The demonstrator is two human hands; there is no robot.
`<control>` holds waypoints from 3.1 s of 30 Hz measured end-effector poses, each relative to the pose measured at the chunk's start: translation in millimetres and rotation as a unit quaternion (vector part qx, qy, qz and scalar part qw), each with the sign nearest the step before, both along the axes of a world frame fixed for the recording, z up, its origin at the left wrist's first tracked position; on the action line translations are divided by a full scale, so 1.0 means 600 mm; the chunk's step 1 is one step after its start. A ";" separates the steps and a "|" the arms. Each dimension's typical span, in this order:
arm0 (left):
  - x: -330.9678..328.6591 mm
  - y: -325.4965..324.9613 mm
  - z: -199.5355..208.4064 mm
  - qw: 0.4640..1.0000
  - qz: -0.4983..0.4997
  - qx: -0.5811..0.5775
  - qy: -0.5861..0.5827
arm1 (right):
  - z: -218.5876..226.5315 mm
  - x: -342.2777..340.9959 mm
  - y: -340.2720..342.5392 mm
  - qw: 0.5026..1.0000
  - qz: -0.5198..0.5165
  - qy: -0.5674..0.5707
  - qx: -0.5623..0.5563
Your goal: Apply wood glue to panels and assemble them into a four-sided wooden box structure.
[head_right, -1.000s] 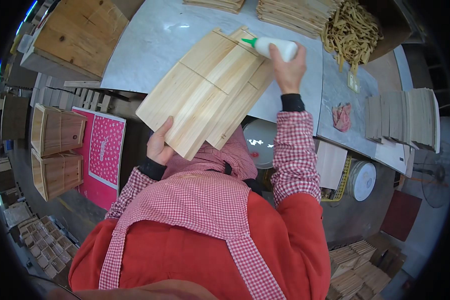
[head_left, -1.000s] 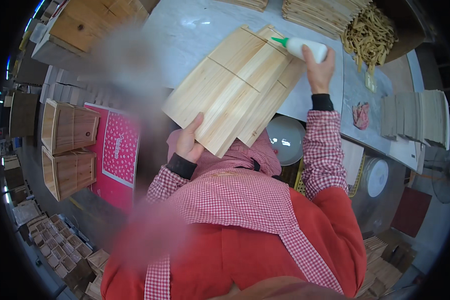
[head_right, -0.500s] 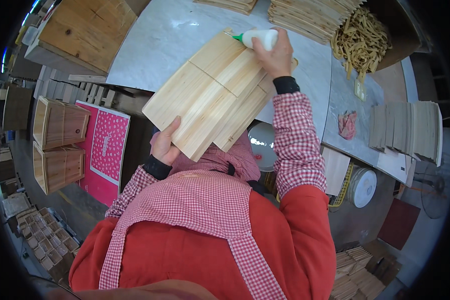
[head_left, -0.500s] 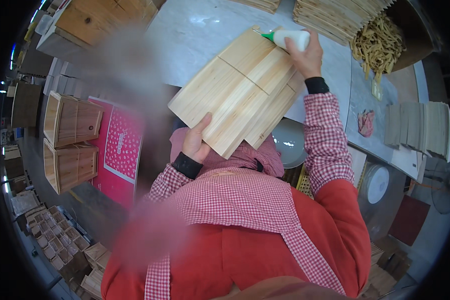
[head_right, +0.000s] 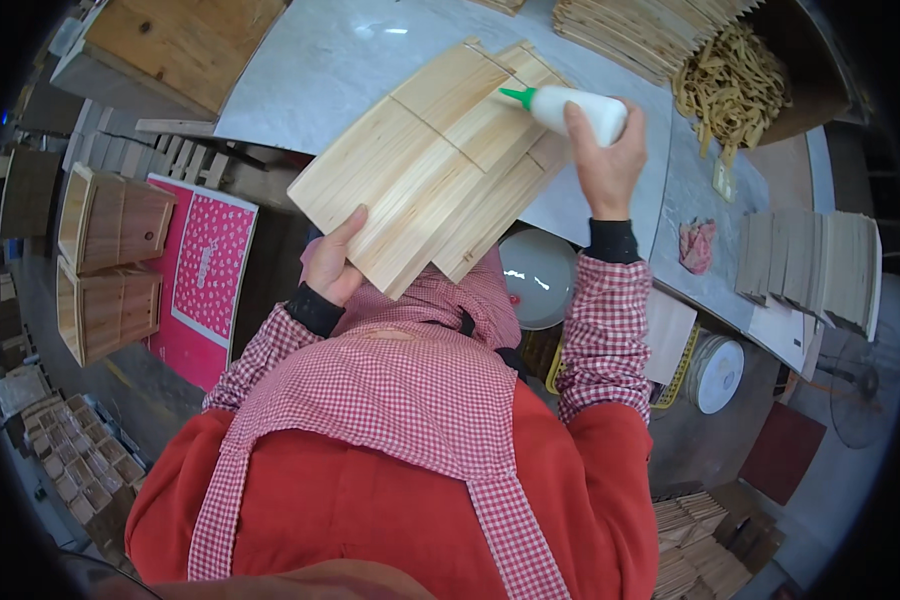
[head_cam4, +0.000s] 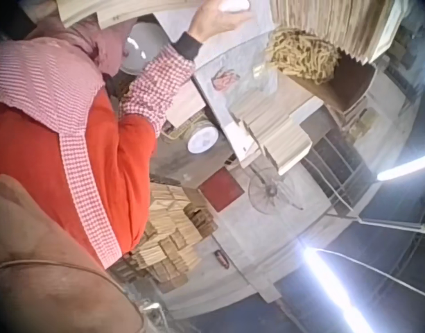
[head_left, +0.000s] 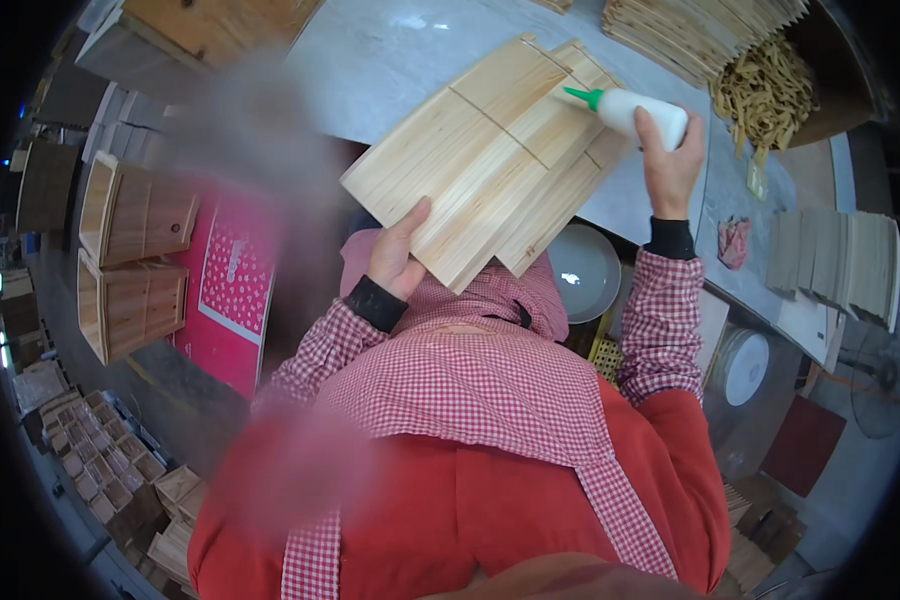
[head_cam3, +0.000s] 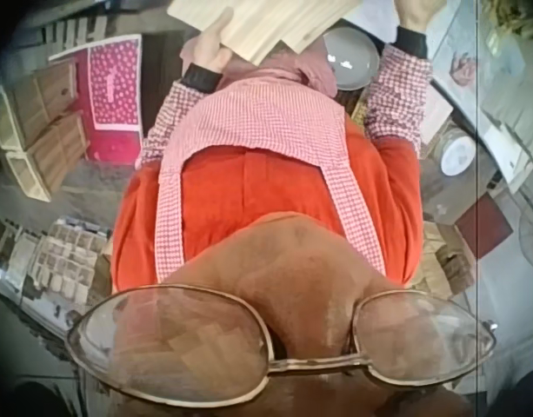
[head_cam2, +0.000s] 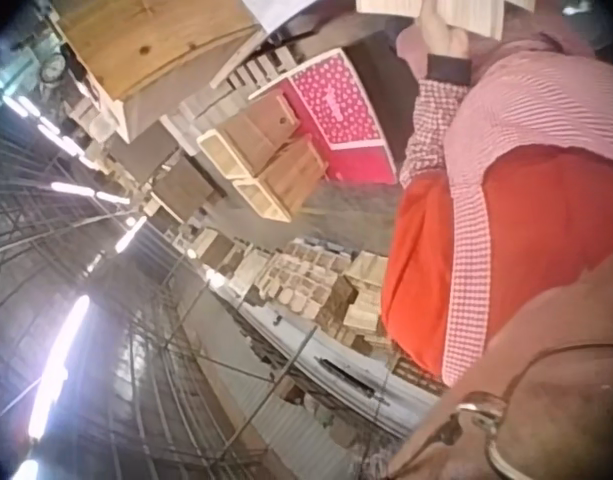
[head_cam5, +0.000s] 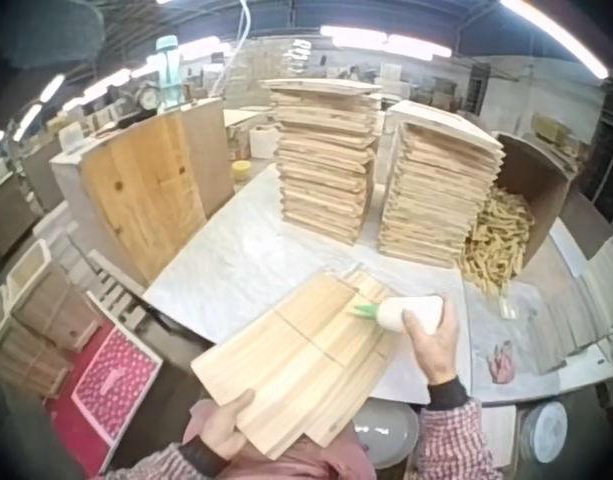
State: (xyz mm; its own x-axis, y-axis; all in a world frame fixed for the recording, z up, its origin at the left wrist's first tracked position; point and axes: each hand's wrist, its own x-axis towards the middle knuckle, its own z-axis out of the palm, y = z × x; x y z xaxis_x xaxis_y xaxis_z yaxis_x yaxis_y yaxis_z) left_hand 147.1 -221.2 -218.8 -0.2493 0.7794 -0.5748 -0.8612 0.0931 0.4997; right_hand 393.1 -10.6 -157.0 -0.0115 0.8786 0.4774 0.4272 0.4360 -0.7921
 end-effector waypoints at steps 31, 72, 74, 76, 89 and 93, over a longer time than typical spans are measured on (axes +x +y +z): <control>-0.007 0.005 0.002 0.999 -0.031 0.013 -0.020 | -0.027 0.051 -0.144 0.997 0.037 0.022 -0.062; -0.035 0.089 0.013 0.998 0.000 0.055 -0.024 | -0.017 0.000 -0.225 0.965 0.057 0.198 -0.163; -0.037 0.096 0.007 0.998 0.004 0.059 -0.027 | -0.024 0.001 -0.241 0.975 0.097 0.150 -0.134; -0.040 0.098 0.001 0.997 0.007 0.067 -0.032 | -0.028 -0.002 -0.248 0.977 0.121 0.126 -0.121; -0.066 0.106 -0.017 0.985 0.013 0.164 -0.044 | -0.017 -0.013 -0.253 0.954 0.117 0.228 -0.154; -0.057 0.039 0.052 0.987 -0.035 0.157 0.006 | 0.006 0.022 -0.236 0.929 0.067 0.351 -0.096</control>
